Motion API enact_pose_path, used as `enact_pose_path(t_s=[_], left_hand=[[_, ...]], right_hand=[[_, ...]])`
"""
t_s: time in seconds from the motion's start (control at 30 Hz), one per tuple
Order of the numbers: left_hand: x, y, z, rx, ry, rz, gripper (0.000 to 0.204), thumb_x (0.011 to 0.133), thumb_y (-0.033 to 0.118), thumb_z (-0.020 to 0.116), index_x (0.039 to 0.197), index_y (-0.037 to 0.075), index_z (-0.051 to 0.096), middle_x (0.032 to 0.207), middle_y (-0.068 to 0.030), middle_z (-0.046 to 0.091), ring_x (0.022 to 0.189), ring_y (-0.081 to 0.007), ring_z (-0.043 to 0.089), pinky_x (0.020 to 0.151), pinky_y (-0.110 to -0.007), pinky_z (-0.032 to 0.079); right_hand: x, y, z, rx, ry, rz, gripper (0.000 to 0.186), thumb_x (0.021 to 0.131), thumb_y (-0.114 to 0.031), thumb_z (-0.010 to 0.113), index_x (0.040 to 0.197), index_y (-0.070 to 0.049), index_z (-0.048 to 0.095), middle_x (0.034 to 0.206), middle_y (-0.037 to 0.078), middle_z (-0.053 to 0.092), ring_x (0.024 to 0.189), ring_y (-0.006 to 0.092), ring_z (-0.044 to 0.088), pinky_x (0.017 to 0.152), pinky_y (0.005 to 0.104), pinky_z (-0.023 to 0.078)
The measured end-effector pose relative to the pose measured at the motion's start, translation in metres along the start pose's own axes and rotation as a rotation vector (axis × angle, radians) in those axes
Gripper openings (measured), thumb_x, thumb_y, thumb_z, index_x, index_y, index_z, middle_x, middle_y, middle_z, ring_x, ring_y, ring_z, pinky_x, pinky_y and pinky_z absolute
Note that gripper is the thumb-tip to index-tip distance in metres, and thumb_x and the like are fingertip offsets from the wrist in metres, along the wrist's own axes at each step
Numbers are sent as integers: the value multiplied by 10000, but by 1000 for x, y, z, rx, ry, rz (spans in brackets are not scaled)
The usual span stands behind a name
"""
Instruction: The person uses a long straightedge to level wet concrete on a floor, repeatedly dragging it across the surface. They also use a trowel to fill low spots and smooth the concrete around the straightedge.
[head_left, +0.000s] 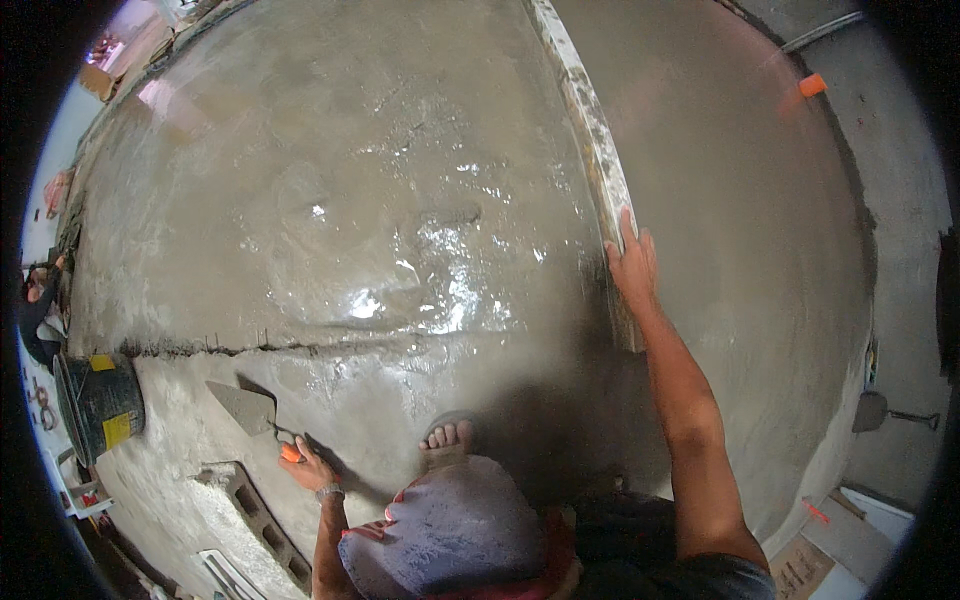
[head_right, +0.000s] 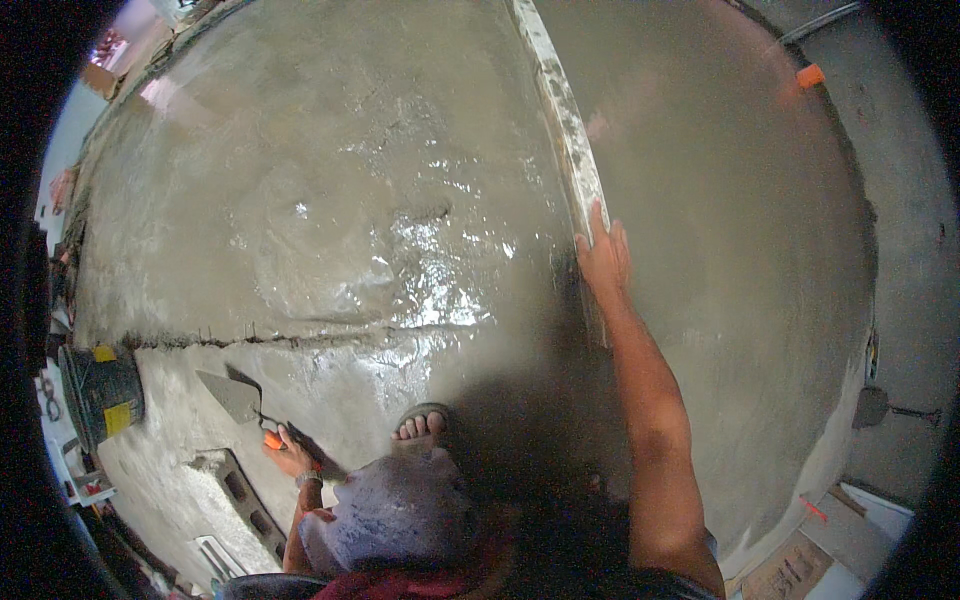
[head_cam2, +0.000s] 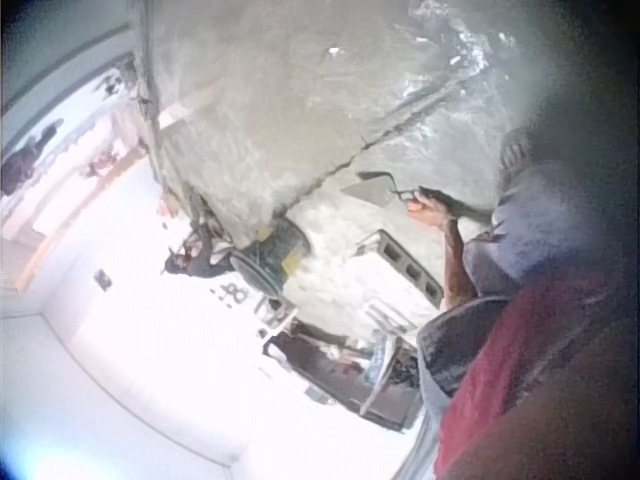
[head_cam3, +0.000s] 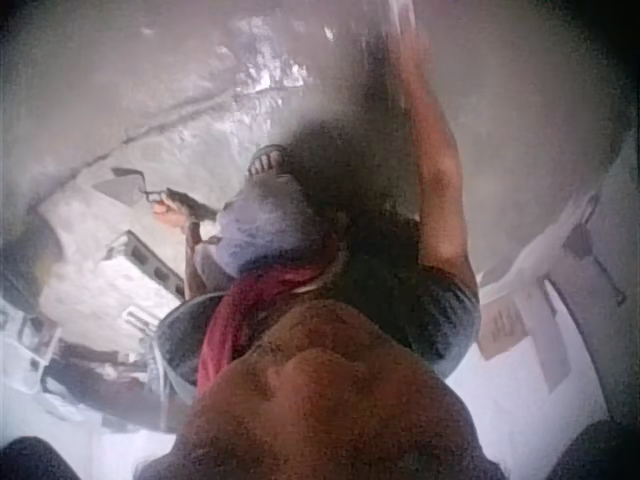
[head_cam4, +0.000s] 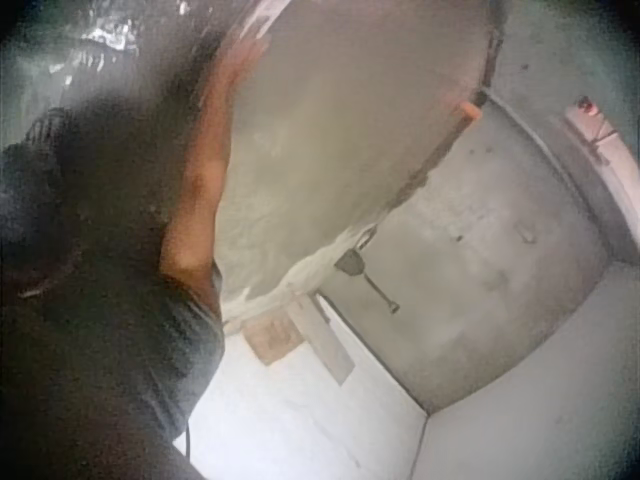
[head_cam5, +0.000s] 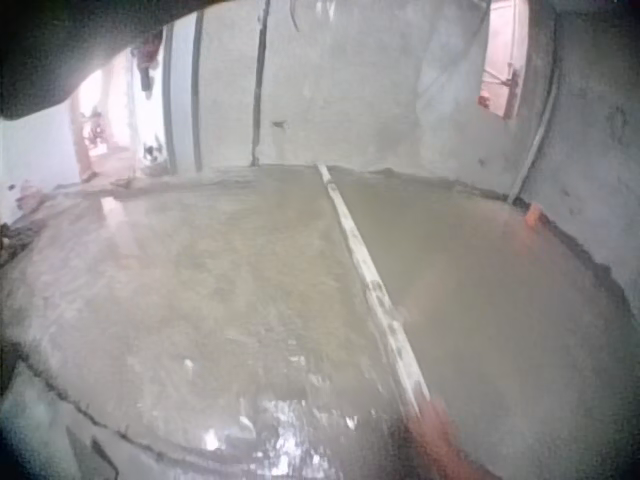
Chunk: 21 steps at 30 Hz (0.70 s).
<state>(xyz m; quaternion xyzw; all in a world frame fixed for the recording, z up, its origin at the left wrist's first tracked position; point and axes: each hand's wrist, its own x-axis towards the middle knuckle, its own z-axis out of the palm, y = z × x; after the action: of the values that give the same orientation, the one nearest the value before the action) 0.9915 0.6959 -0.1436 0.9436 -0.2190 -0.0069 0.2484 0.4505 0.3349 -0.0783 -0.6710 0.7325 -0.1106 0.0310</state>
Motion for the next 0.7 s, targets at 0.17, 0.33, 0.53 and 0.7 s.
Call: enact_pose_path(t_s=[0.17,0.33,0.53,0.7], left_hand=[[1,-2,-5,36,58,-30,548,887,496,583,1036,-19,469,920,-218,573,803,-387,540,713,-467,424],[4,-12,3,66,26,-30,569,879,509,586,1056,-19,467,910,-227,581,801,-398,557,702,-475,429],[2,-8,4,91,46,-42,560,879,501,591,1076,-8,467,912,-220,591,789,-392,571,682,-468,437],[6,-10,-2,101,28,-33,562,877,504,591,1097,1,472,925,-211,595,801,-387,573,700,-460,445]], right_hand=[[-18,-9,-12,-26,-186,74,729,846,-250,637,1474,-219,268,1087,249,510,1015,414,524,851,481,450],[-7,-15,-12,24,-124,77,733,842,-244,638,1475,-223,269,1044,236,504,987,399,525,830,464,453],[-9,-10,1,55,-69,30,745,835,-219,648,1476,-228,269,982,222,489,941,391,519,803,462,439],[-32,-12,-3,38,-93,39,758,831,-219,656,1479,-231,263,977,227,489,924,394,513,807,468,426]])
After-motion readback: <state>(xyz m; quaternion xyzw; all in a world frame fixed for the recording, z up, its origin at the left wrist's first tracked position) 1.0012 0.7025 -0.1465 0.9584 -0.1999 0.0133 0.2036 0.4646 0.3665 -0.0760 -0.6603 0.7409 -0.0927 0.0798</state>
